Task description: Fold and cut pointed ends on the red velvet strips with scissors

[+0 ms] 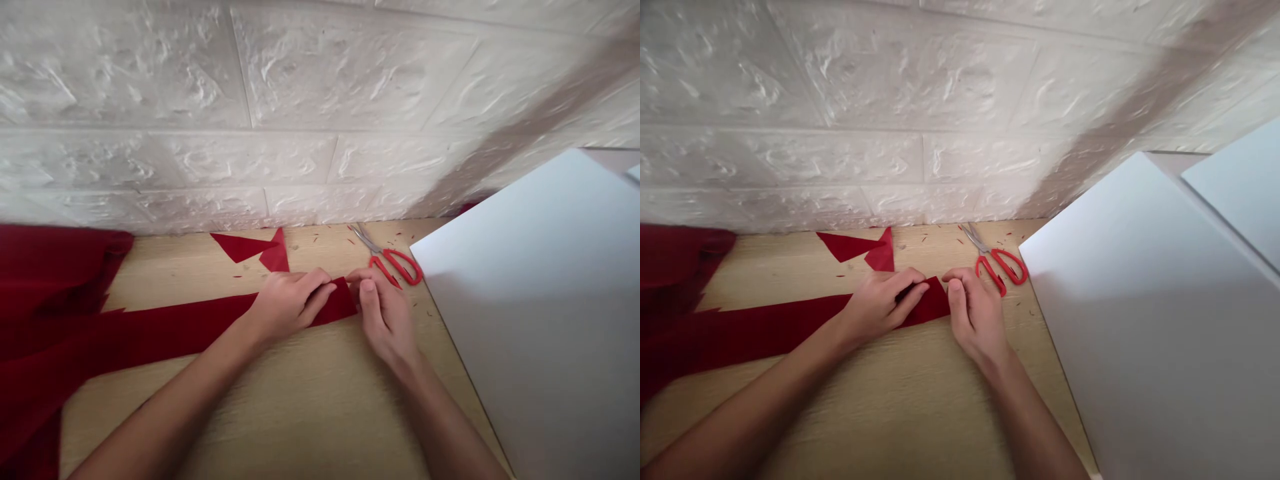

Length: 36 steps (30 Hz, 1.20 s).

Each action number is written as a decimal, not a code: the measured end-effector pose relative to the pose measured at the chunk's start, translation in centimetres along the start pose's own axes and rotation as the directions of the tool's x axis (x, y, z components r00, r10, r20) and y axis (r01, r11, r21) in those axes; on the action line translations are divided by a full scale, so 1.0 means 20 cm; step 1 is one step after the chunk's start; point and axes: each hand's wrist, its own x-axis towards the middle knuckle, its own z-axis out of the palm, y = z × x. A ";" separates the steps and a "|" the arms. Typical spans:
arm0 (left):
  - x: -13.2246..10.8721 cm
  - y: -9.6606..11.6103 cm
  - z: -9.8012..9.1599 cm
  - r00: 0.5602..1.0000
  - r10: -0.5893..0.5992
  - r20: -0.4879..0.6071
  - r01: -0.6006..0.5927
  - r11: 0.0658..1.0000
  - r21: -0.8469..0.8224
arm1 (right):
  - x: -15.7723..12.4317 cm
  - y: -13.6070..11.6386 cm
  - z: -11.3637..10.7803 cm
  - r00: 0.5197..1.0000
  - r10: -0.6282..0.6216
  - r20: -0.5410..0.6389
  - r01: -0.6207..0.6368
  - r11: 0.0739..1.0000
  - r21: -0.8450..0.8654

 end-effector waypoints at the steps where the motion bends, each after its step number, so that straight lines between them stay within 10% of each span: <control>1: 0.00 0.00 0.00 1.000 -0.006 -0.001 0.006 1.000 0.000 | 0.00 0.00 0.00 1.000 -0.026 0.007 0.026 1.000 -0.008; 7: -0.01 -0.02 0.04 0.999 -0.048 -0.005 0.048 0.997 0.065 | 0.02 0.05 0.05 0.980 -0.155 0.127 0.180 0.958 -0.221; 24: 0.00 -0.05 0.03 0.963 -0.257 0.078 0.242 0.957 0.159 | 0.01 0.07 0.09 0.989 -0.036 0.142 0.104 0.859 -0.501; 36: -0.02 -0.06 0.07 0.991 -0.057 -0.118 0.095 0.933 0.347 | 0.02 -0.02 0.15 0.951 0.218 0.218 0.042 0.610 -0.791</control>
